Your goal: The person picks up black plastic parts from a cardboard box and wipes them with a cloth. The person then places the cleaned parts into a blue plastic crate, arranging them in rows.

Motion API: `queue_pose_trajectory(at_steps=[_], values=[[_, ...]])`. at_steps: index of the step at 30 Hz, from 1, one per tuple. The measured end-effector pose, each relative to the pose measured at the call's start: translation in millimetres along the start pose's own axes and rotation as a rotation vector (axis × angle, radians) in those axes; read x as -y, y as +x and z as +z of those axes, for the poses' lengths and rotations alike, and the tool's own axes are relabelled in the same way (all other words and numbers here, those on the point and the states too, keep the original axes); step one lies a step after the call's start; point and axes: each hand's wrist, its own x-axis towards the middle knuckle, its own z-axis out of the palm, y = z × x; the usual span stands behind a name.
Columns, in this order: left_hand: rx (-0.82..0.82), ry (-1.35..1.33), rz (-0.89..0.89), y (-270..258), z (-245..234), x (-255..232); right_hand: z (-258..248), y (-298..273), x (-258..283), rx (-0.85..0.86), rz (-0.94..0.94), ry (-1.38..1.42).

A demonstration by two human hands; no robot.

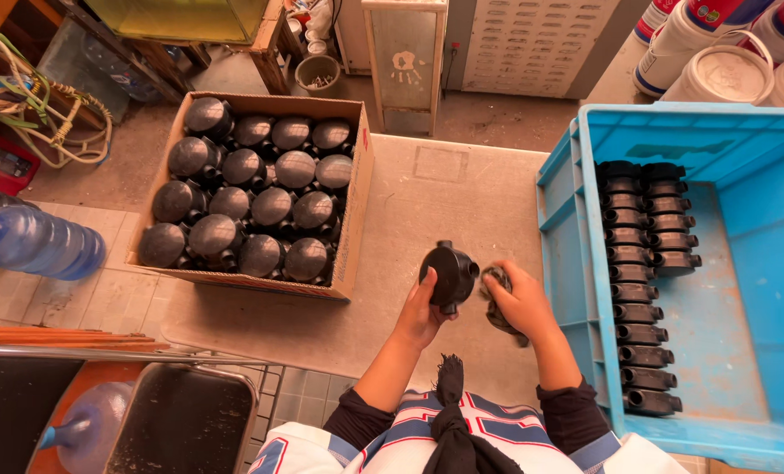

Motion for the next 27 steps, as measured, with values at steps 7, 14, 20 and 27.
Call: queue_pose_trajectory(at_steps=[7, 14, 20, 27], values=[[-0.078, 0.021, 0.012, 7.3, -9.0, -30.5, 37.4, 2.7, -1.0, -0.088, 0.003, 0.147], [-0.075, -0.017, -0.067, 9.6, -21.7, -36.0, 51.1, -1.1, 5.9, -0.221, -0.053, 0.42], [-0.051, 0.031, -0.05, 7.9, -22.0, -40.7, 73.5, 0.9, 24.7, -0.284, -0.044, 0.586], [-0.005, -0.007, -0.052, 9.6, -40.8, -51.7, 92.4, 1.6, 25.9, -0.417, -0.012, 0.662]])
